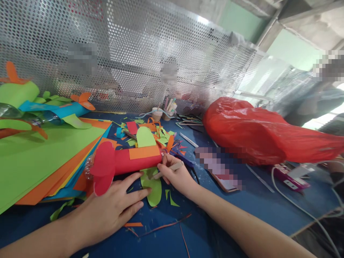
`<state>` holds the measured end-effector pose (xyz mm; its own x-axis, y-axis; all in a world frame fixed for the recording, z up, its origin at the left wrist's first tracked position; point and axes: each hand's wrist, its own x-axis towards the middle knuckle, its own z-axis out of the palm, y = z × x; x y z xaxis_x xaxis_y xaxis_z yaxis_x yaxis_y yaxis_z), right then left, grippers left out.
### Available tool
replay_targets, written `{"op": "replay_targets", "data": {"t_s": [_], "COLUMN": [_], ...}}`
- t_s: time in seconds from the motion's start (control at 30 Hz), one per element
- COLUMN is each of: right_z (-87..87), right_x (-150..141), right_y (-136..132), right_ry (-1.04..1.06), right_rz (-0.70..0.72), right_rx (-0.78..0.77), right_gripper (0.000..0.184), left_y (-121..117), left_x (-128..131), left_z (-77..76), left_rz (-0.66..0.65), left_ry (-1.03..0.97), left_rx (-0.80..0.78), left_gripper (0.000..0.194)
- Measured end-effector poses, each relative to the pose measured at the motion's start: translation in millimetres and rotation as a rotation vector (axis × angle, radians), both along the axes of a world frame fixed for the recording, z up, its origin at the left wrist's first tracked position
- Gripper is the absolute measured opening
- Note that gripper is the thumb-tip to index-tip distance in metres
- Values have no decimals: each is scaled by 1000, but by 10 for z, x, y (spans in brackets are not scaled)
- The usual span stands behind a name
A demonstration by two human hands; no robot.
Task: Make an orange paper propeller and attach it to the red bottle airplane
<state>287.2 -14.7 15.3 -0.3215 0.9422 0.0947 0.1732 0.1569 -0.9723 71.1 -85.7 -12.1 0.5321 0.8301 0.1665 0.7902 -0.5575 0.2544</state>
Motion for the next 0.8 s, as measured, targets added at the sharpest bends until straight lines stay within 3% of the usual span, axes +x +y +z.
{"op": "replay_targets", "data": {"t_s": [0.8], "right_z": [-22], "right_x": [24], "right_y": [35], "right_ry": [-5], "right_rz": [41], "right_rx": [-13], "right_gripper": [24], "left_y": [4], "left_x": [7], "left_z": [26], "left_rz": [-5], "left_ry": [19], "left_rx": [-34], "left_gripper": [39]}}
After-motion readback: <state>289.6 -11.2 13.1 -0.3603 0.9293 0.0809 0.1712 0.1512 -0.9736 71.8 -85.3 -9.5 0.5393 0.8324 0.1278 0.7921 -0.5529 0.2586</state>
